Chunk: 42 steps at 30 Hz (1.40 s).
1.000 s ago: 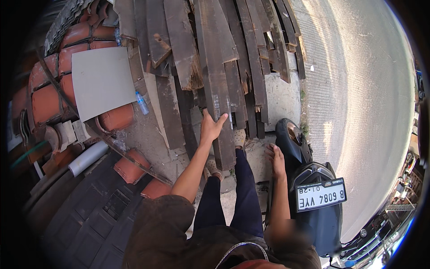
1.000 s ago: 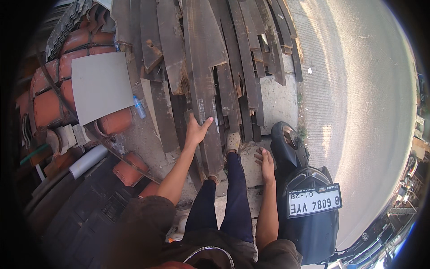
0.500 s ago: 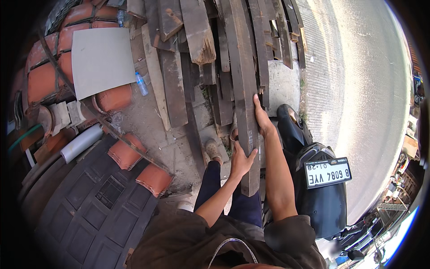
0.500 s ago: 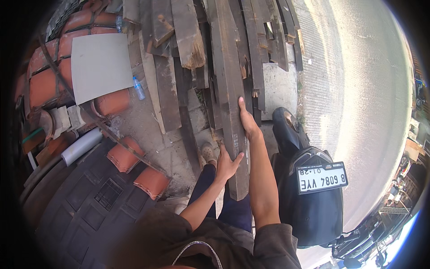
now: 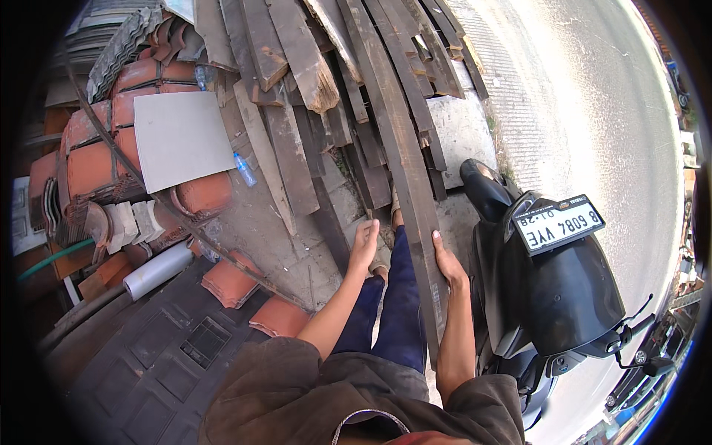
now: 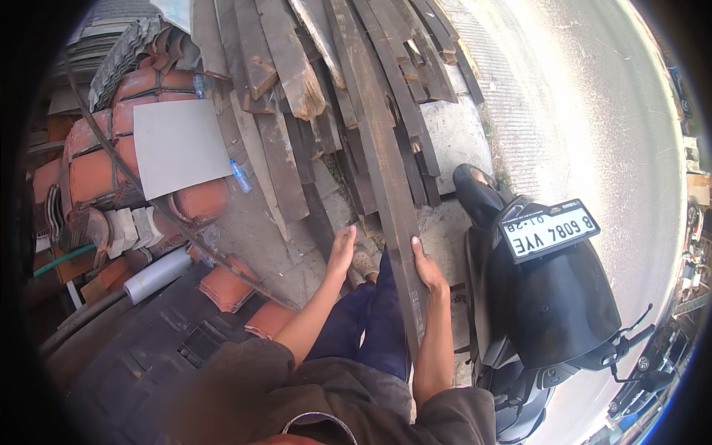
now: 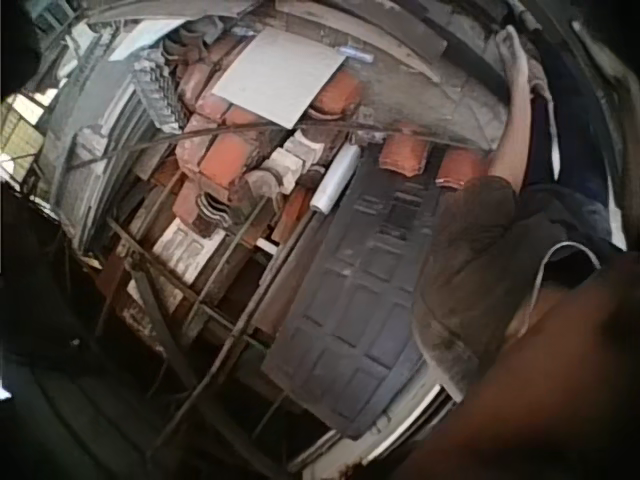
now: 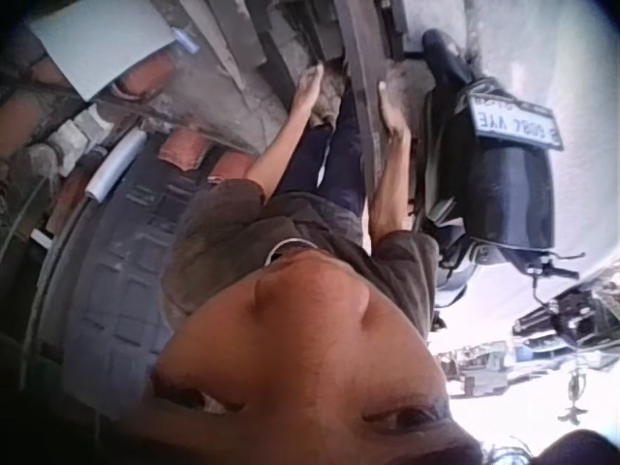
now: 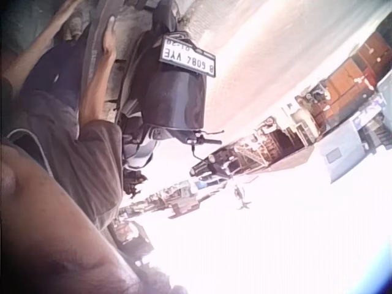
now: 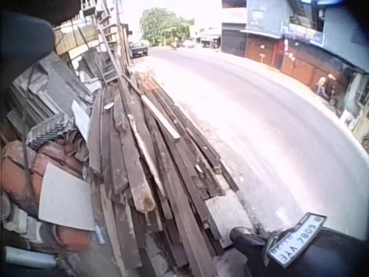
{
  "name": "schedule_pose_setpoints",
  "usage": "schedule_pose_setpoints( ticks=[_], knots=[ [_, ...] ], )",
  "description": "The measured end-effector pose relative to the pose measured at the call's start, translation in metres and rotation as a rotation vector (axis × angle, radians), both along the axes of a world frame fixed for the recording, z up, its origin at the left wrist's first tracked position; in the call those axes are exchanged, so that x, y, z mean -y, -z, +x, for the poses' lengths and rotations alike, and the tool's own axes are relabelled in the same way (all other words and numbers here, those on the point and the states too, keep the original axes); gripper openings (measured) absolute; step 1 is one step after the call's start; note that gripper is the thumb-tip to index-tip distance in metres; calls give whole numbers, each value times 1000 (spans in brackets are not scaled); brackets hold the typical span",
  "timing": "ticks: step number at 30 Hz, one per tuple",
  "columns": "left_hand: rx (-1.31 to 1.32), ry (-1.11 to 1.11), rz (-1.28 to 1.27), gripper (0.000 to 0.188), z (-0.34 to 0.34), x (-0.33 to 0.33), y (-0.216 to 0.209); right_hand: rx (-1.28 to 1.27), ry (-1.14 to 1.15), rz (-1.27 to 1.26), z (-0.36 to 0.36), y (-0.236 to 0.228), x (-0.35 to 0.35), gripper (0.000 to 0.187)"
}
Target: The person bends a long metal rod using a wooden block as a fulcrum, then retrieves a flat metal bar from a stack and uses a hammer to strike it. The person then resumes bending the metal rod by hand.
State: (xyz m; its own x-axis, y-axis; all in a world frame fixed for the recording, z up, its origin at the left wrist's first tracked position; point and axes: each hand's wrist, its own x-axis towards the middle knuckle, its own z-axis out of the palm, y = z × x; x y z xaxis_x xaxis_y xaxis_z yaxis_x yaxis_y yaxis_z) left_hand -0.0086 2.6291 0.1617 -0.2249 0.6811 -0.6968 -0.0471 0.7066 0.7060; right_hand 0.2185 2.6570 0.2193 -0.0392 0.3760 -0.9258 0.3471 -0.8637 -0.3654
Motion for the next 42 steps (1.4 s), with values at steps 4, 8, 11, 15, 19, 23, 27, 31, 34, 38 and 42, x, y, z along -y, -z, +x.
schedule_pose_setpoints(
  ticks=[4,8,11,15,19,23,27,31,34,38,42],
  knots=[
    [118,-174,76,84,-6,-82,21,258,-136,12,23,-13,75,107],
    [227,-233,14,106,2,-142,37,299,-63,75,27,-36,136,103],
    [251,-233,-12,116,10,-160,49,268,-95,-10,43,-67,163,98],
    [289,-296,-49,114,1,-174,53,286,-106,-50,56,-106,190,81],
    [264,-250,-32,115,-6,-195,40,272,-38,30,53,-133,225,66],
    [309,-36,58,114,7,-216,24,274,-21,38,50,-144,259,57],
    [-25,-77,-141,108,25,-213,6,278,29,144,49,-140,287,54],
    [4,-49,-132,95,36,-177,-17,464,-78,259,52,-136,327,47],
    [33,-81,-201,86,53,-127,-30,475,-55,244,65,-144,370,42],
    [261,-159,-125,79,78,-69,-34,570,-107,56,92,-156,432,50],
    [244,-208,-112,76,91,-8,-40,574,-81,49,108,-171,494,60]
  ],
)
